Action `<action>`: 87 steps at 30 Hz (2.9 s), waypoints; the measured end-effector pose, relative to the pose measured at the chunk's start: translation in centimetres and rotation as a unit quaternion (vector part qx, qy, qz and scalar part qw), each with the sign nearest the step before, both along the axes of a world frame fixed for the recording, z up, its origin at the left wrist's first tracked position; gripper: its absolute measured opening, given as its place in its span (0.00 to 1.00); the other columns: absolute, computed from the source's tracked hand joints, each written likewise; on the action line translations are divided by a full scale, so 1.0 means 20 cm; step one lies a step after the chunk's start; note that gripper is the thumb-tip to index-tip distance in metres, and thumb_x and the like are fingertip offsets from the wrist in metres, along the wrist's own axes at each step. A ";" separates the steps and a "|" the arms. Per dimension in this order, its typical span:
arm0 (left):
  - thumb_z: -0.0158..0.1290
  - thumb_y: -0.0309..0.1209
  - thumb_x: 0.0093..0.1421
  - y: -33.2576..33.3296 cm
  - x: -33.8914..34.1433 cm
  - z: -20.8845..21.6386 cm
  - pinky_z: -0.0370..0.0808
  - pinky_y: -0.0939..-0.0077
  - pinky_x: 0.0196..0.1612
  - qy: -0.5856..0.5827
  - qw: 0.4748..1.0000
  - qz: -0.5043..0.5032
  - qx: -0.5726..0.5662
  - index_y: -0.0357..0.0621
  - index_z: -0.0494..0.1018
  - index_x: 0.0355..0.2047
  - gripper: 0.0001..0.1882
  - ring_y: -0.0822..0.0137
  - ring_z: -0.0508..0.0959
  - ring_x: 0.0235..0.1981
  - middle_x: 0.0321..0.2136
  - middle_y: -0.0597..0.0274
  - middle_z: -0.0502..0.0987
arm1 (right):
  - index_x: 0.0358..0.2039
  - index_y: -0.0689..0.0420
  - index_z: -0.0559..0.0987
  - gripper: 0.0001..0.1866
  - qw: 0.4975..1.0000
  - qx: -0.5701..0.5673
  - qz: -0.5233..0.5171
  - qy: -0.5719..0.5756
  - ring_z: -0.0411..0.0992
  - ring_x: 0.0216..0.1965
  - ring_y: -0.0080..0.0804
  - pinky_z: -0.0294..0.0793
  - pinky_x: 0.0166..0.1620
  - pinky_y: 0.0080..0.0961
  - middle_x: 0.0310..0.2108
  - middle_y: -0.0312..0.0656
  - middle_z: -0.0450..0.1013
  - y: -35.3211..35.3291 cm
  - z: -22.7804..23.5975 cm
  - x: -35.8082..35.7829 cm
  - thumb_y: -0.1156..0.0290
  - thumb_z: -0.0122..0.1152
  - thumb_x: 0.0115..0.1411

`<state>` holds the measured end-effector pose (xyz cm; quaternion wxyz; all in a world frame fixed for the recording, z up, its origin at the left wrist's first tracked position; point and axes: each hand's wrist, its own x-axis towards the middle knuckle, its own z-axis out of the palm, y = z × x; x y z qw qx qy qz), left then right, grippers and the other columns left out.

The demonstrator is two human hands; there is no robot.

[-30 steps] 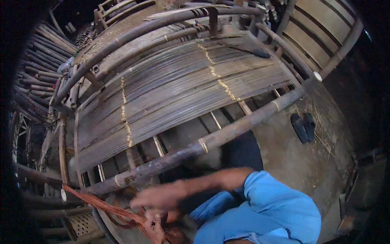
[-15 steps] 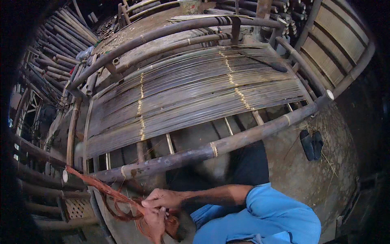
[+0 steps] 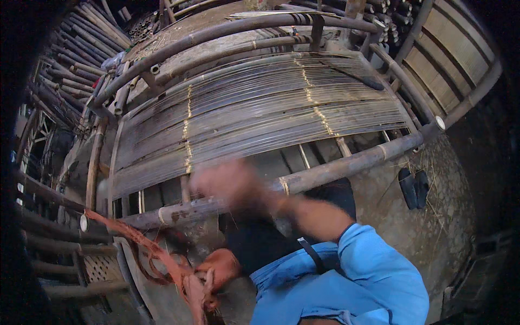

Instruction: The person weaves a bamboo mat by threading long fibers through a horizontal bamboo frame and tying them with a red string.

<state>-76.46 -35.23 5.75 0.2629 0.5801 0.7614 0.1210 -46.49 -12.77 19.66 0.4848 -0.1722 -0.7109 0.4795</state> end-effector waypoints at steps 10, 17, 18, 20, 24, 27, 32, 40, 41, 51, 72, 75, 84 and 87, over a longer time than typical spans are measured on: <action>0.67 0.43 0.48 -0.15 -0.19 -0.12 0.61 0.45 0.61 0.170 0.953 -0.006 0.251 0.35 0.69 0.55 0.38 0.39 0.66 0.58 0.56 0.40 0.69 | 0.24 0.54 0.66 0.20 0.980 -0.059 -0.190 -0.003 0.59 0.18 0.22 0.63 0.25 0.23 0.19 0.34 0.61 -0.11 0.48 1.01 0.55 0.50 0.70; 0.73 0.52 0.40 0.64 0.37 0.42 0.59 0.48 0.64 0.113 0.886 -0.187 0.408 0.38 0.63 0.63 0.54 0.42 0.62 0.63 0.60 0.44 0.66 | 0.16 0.53 0.62 0.23 0.970 -0.041 -0.230 0.071 0.56 0.18 0.25 0.54 0.19 0.25 0.17 0.33 0.59 -0.68 0.22 1.34 0.62 0.51 0.68; 0.74 0.50 0.40 0.66 0.37 0.38 0.65 0.51 0.58 0.045 0.905 -0.272 0.324 0.39 0.66 0.61 0.50 0.46 0.68 0.57 0.54 0.46 0.71 | 0.19 0.52 0.63 0.22 0.967 -0.015 -0.253 0.038 0.55 0.17 0.22 0.55 0.20 0.22 0.18 0.31 0.56 -0.68 0.21 1.47 0.58 0.52 0.69; 0.74 0.45 0.40 0.61 0.41 0.36 0.75 0.61 0.46 -0.099 0.951 -0.289 0.043 0.43 0.79 0.48 0.35 0.57 0.78 0.40 0.34 0.55 0.80 | 0.22 0.51 0.64 0.21 0.960 -0.006 -0.280 0.003 0.54 0.17 0.19 0.55 0.20 0.19 0.18 0.29 0.54 -0.68 0.23 1.65 0.55 0.52 0.70; 0.73 0.40 0.43 0.53 0.33 0.33 0.74 0.67 0.35 -0.156 0.935 -0.311 0.074 0.43 0.83 0.38 0.23 0.61 0.76 0.26 0.23 0.59 0.79 | 0.22 0.51 0.66 0.20 0.896 -0.252 -0.355 0.086 0.58 0.20 0.21 0.61 0.23 0.22 0.18 0.29 0.56 -0.58 0.20 1.89 0.57 0.51 0.72; 0.70 0.32 0.49 0.50 0.25 0.44 0.68 0.70 0.30 -0.184 0.944 -0.218 0.167 0.42 0.84 0.32 0.12 0.65 0.72 0.22 0.18 0.62 0.76 | 0.27 0.56 0.76 0.20 0.880 -0.256 -0.380 -0.128 0.68 0.24 0.26 0.69 0.31 0.26 0.22 0.33 0.69 -0.54 -0.18 2.08 0.56 0.53 0.71; 0.65 0.23 0.52 0.51 0.37 0.51 0.62 0.69 0.26 -0.008 0.923 -0.254 0.289 0.41 0.81 0.30 0.05 0.63 0.67 0.18 0.17 0.63 0.70 | 0.39 0.62 0.84 0.14 0.602 0.050 -0.507 -0.615 0.77 0.40 0.33 0.74 0.50 0.33 0.38 0.45 0.80 -0.44 -0.21 1.41 0.62 0.64 0.63; 0.66 0.23 0.50 0.53 0.41 0.52 0.61 0.66 0.25 -0.008 0.906 -0.249 0.342 0.42 0.81 0.33 0.09 0.62 0.66 0.18 0.18 0.63 0.69 | 0.59 0.61 0.72 0.27 0.981 -0.118 0.014 -0.154 0.76 0.51 0.36 0.74 0.54 0.30 0.51 0.45 0.78 -0.37 -0.31 -0.01 0.69 0.67 0.61; 0.66 0.23 0.50 0.53 0.39 0.53 0.61 0.66 0.25 -0.008 0.907 -0.246 0.343 0.42 0.81 0.33 0.09 0.62 0.66 0.18 0.18 0.63 0.69 | 0.58 0.61 0.73 0.24 0.967 -0.204 0.080 -0.133 0.78 0.47 0.36 0.76 0.51 0.29 0.49 0.44 0.79 -0.40 -0.30 -0.08 0.69 0.65 0.63; 0.70 0.35 0.45 0.64 0.17 0.41 0.63 0.55 0.59 0.033 0.910 -0.271 0.312 0.48 0.80 0.44 0.23 0.56 0.75 0.47 0.37 0.58 0.77 | 0.43 0.61 0.82 0.10 0.975 -0.040 -0.064 -0.207 0.79 0.31 0.36 0.77 0.37 0.28 0.36 0.50 0.80 -0.41 -0.43 -0.02 0.71 0.62 0.64; 0.52 0.44 0.66 0.57 -1.08 -0.04 0.54 0.53 0.68 0.433 0.891 -0.106 0.087 0.45 0.78 0.49 0.19 0.53 0.71 0.59 0.50 0.53 0.76 | 0.44 0.60 0.83 0.22 0.471 -0.194 -0.661 -0.551 0.78 0.44 0.53 0.75 0.47 0.38 0.41 0.54 0.80 -1.00 -0.88 2.64 0.52 0.57 0.65; 0.53 0.43 0.66 0.62 -0.94 -0.12 0.53 0.54 0.68 0.327 0.918 -0.182 0.128 0.49 0.80 0.50 0.18 0.54 0.70 0.60 0.52 0.54 0.76 | 0.46 0.59 0.82 0.27 0.365 -0.313 -0.613 -0.627 0.77 0.46 0.57 0.74 0.49 0.43 0.42 0.57 0.79 -1.37 -1.12 3.03 0.47 0.59 0.61; 0.52 0.39 0.67 0.50 -0.79 -0.06 0.55 0.57 0.66 0.302 0.932 -0.172 0.107 0.51 0.82 0.48 0.14 0.62 0.72 0.58 0.47 0.59 0.79 | 0.50 0.61 0.79 0.21 0.608 -0.220 -0.487 -0.587 0.79 0.46 0.44 0.76 0.50 0.35 0.45 0.51 0.80 -0.94 -1.06 1.90 0.61 0.65 0.61; 0.52 0.40 0.67 0.53 -0.77 -0.14 0.57 0.58 0.63 0.276 0.936 -0.171 0.136 0.52 0.82 0.47 0.14 0.62 0.73 0.57 0.46 0.60 0.80 | 0.51 0.54 0.80 0.19 0.753 -0.191 -0.457 -0.433 0.80 0.42 0.37 0.77 0.44 0.31 0.41 0.47 0.81 -0.71 -0.87 1.25 0.63 0.67 0.61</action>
